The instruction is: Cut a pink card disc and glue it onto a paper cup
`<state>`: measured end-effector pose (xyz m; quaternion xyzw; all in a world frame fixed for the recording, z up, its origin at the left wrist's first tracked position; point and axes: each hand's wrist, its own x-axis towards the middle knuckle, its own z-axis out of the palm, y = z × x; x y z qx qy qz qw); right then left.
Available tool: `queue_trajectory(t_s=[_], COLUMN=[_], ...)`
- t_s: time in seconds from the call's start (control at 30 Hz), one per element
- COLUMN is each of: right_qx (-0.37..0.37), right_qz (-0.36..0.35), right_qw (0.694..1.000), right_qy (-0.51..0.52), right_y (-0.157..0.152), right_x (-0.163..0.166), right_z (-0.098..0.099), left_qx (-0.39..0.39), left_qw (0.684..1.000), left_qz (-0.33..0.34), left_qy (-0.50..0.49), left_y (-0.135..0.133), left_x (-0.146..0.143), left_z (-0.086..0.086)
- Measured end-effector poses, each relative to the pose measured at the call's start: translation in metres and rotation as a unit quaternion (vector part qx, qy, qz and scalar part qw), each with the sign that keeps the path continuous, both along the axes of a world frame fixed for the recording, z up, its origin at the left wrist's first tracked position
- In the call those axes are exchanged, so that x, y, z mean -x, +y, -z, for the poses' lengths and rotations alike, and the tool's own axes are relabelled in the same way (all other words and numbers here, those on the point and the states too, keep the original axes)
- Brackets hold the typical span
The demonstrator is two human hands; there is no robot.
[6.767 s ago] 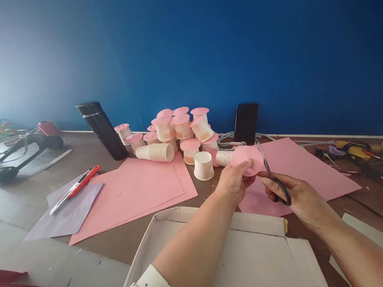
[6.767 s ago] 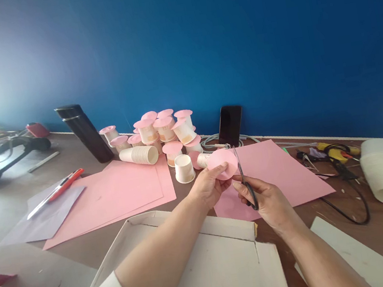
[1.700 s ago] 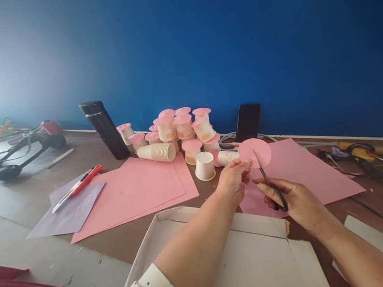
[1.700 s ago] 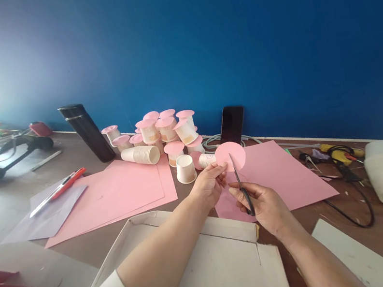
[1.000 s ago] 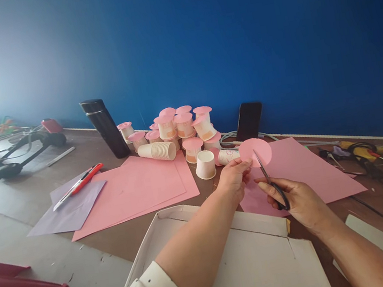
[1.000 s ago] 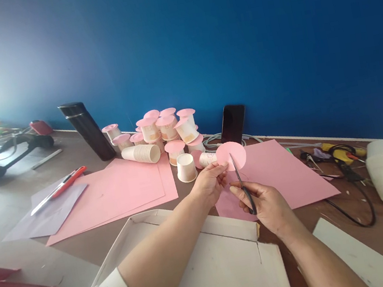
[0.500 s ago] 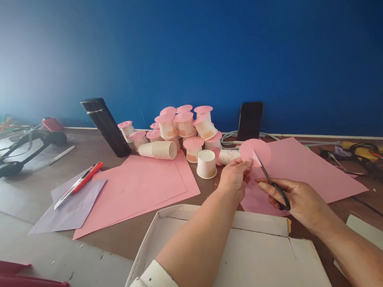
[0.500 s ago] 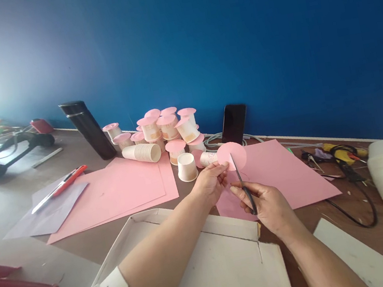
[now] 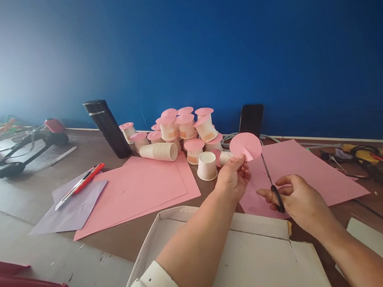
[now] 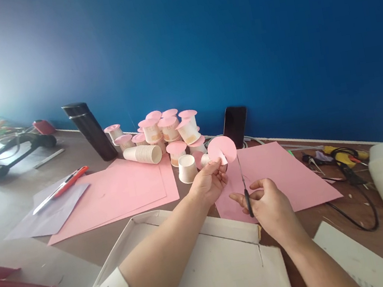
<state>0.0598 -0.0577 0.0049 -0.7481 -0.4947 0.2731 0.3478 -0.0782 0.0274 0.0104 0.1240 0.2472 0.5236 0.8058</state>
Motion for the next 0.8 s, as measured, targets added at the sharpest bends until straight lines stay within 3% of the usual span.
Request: queue_trajectory(t_s=[0.1,0.3,0.5,0.7,0.8], right_qx=[0.007,-0.009,0.015,0.025,0.03], right_qz=[-0.019,-0.063,-0.092,-0.077,-0.1], right_qw=[1.0,0.997,0.992,0.974,0.98], right_qy=[-0.02,-0.049,-0.081,-0.213,-0.17], right_y=[0.0,0.0,0.0,-0.006,-0.007], right_x=[-0.002,-0.002,0.002,0.008,0.008], right_z=[0.0,0.009,0.008,-0.009,-0.008], left_qx=[-0.01,-0.102,-0.152,-0.196,-0.231], left_qw=[0.999,0.976,0.944,0.913,0.879], left_qz=[0.03,0.091,0.058,0.061,0.071], left_qy=[0.007,0.171,0.286,0.352,0.411], left_y=[-0.005,-0.015,-0.011,-0.013,-0.014], left_x=[0.0,-0.005,-0.008,-0.008,-0.009], left_z=[-0.003,-0.002,0.004,0.002,0.004])
